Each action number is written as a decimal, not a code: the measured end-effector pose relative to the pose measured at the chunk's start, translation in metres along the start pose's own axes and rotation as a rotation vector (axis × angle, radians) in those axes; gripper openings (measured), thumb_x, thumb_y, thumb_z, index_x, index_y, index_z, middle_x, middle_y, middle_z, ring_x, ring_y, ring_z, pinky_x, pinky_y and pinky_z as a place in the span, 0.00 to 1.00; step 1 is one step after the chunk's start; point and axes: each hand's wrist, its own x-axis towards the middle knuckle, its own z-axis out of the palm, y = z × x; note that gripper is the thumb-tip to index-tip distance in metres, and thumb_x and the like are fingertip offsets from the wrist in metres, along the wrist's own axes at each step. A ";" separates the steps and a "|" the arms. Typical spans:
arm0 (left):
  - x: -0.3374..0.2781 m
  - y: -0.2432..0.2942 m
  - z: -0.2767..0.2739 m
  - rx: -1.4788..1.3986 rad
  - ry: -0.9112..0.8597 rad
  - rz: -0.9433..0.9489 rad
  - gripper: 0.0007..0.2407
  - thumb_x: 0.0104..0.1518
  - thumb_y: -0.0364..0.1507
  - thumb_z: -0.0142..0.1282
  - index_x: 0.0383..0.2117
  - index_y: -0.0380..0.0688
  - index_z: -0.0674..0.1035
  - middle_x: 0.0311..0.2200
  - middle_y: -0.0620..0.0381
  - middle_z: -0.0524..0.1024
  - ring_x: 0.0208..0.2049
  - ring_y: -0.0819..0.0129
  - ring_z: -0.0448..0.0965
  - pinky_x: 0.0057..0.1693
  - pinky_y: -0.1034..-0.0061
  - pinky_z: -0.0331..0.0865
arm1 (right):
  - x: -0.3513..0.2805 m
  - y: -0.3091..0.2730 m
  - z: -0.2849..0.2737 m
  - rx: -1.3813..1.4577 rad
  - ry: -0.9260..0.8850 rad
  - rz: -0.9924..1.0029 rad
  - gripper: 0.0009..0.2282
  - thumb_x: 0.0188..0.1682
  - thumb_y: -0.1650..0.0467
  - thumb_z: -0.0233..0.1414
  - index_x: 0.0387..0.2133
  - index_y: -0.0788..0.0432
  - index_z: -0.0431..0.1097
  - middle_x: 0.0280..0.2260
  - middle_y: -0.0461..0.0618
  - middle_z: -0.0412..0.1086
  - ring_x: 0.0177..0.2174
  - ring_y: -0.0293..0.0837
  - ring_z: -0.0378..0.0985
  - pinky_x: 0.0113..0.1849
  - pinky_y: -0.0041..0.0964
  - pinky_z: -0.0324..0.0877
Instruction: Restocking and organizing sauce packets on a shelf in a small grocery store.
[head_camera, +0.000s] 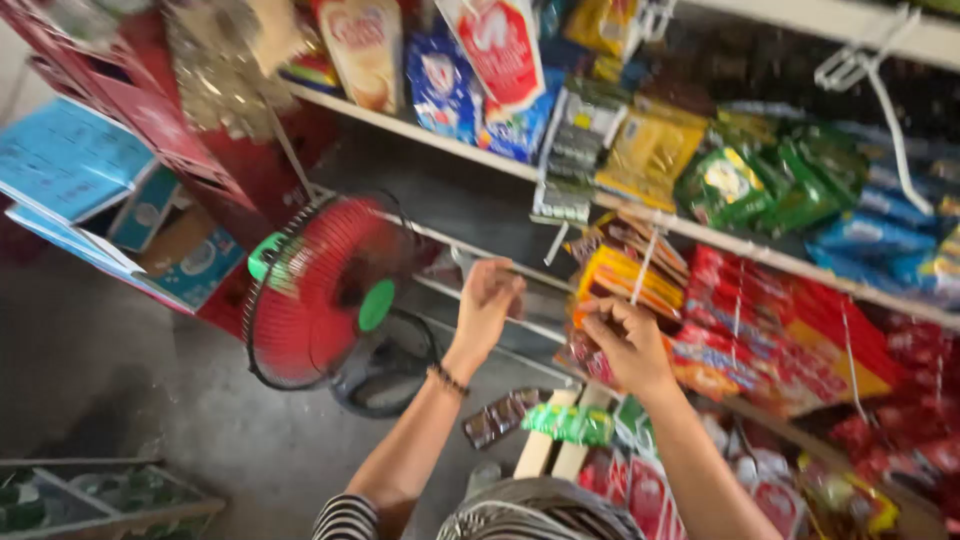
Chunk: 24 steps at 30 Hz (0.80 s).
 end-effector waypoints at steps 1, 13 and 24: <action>-0.025 -0.007 0.007 0.002 0.001 -0.030 0.14 0.63 0.24 0.60 0.51 0.38 0.70 0.33 0.54 0.76 0.26 0.73 0.76 0.31 0.76 0.72 | -0.015 0.009 -0.001 0.007 0.010 0.028 0.07 0.53 0.73 0.53 0.41 0.64 0.73 0.27 0.41 0.72 0.26 0.31 0.73 0.29 0.27 0.70; -0.185 -0.093 0.078 0.387 -0.307 -0.644 0.09 0.60 0.25 0.56 0.45 0.39 0.75 0.32 0.55 0.79 0.24 0.76 0.77 0.28 0.78 0.74 | -0.174 0.130 -0.050 0.078 0.065 0.274 0.06 0.52 0.74 0.53 0.41 0.63 0.73 0.28 0.41 0.74 0.26 0.30 0.73 0.29 0.26 0.68; -0.255 -0.230 0.089 0.666 -0.667 -0.746 0.08 0.60 0.30 0.60 0.39 0.39 0.77 0.30 0.60 0.80 0.28 0.77 0.80 0.32 0.80 0.76 | -0.321 0.325 -0.110 0.235 0.292 0.660 0.07 0.50 0.76 0.55 0.40 0.68 0.75 0.26 0.48 0.73 0.21 0.38 0.69 0.23 0.34 0.63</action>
